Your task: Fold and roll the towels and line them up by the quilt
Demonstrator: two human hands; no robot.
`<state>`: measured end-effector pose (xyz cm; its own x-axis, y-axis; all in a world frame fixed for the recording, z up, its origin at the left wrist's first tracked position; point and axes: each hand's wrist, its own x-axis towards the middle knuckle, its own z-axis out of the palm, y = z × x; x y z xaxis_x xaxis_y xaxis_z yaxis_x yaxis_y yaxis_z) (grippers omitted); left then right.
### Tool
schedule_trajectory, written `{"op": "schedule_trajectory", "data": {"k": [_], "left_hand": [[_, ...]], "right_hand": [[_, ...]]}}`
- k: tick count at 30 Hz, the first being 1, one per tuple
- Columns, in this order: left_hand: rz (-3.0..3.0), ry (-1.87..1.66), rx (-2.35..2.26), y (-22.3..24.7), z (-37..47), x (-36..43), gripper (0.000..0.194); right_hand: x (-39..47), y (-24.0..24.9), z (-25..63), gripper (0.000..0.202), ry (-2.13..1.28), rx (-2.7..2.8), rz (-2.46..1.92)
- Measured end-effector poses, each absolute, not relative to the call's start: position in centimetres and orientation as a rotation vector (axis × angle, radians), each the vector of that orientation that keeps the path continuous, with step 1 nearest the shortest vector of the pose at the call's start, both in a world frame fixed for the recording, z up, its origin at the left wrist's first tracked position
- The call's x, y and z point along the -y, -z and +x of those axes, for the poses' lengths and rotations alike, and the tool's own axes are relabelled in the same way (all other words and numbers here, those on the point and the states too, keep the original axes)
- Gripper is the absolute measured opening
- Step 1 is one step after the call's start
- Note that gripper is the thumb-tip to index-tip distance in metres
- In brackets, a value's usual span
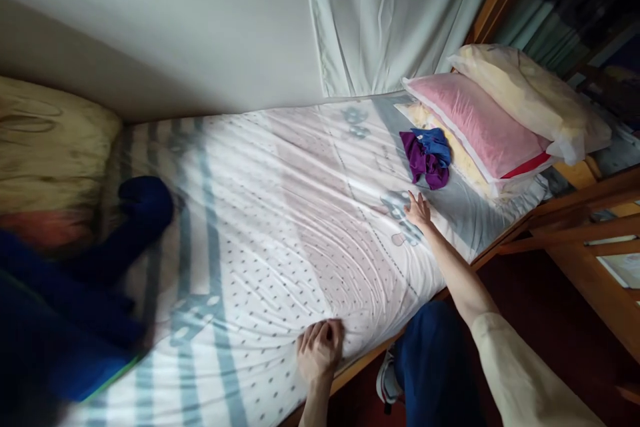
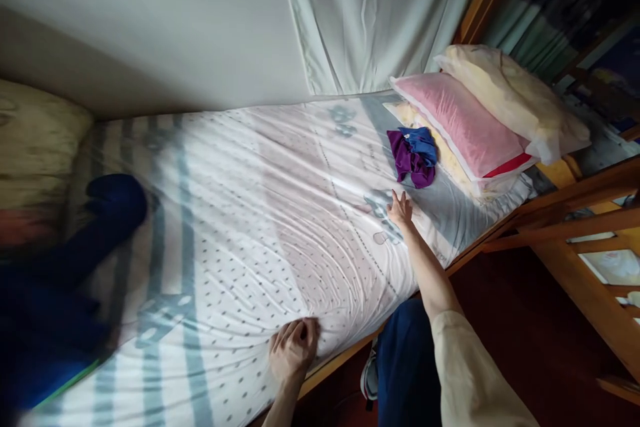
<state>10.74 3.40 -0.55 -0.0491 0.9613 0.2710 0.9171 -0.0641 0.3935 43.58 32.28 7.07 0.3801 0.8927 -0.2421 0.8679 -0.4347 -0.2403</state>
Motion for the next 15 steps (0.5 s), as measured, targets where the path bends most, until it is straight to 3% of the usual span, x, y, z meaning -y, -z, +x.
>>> {"op": "schedule_trajectory", "data": {"k": [7, 11, 15], "left_hand": [[2.125, -0.699, -2.093, 0.6, 10.8, -3.4, 0.035], [2.103, -0.743, -2.092, 0.3, 10.8, -3.6, 0.034], [1.993, -0.672, -2.096, 0.7, 10.7, -3.5, 0.034]], "right_hand": [[-39.6, -7.0, 44.2, 0.061, -0.418, 1.359, -2.672], [-40.0, -8.1, 44.3, 0.032, -0.274, 1.408, -2.317], [-31.8, -8.0, 41.3, 0.023, -0.361, 1.525, -1.872]]}}
